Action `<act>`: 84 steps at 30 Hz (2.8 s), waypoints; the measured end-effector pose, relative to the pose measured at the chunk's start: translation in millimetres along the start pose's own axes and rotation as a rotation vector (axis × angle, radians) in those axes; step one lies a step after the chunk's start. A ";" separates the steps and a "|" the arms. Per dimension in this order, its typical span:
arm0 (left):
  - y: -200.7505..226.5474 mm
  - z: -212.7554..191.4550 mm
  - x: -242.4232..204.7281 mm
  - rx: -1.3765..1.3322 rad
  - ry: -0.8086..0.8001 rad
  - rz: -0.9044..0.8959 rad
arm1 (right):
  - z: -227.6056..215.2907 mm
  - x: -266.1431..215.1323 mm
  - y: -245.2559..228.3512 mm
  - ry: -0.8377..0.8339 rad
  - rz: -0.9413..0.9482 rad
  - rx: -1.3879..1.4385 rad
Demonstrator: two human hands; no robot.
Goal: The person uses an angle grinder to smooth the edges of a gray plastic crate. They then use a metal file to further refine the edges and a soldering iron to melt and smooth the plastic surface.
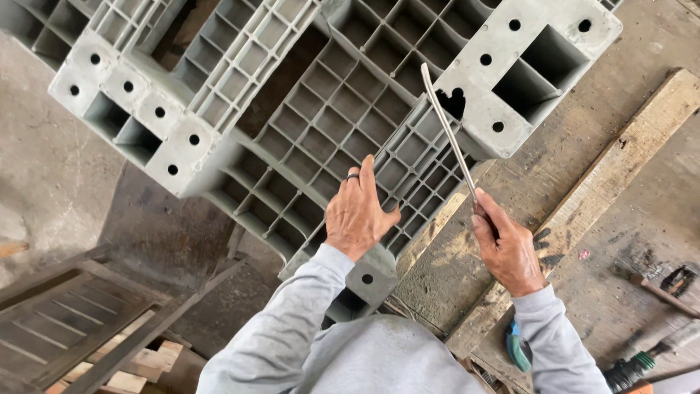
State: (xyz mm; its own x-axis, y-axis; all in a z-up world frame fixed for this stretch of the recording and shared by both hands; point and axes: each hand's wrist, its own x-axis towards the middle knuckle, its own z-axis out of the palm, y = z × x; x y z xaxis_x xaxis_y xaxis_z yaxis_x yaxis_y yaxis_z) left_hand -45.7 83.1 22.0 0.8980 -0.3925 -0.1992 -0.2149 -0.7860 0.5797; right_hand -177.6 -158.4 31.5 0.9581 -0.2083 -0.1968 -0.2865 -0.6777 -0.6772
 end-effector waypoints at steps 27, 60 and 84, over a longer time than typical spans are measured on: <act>-143.3 47.5 52.3 -0.721 -0.834 0.000 | 200.7 -189.6 -146.6 0.473 0.535 0.842; -188.5 -18.8 -14.5 -0.624 -0.647 0.456 | 283.9 -203.5 -232.5 0.497 0.342 0.207; -168.6 -11.7 -13.0 -0.654 -0.517 0.327 | 303.3 -215.2 -243.8 0.530 0.391 0.212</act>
State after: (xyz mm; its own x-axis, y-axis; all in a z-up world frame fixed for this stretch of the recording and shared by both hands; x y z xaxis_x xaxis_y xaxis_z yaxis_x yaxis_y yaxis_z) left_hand -16.6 226.3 -64.0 0.5109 -0.8396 -0.1846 -0.0263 -0.2299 0.9729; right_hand -311.7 265.5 23.9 0.6360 -0.7625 -0.1187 -0.5511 -0.3411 -0.7616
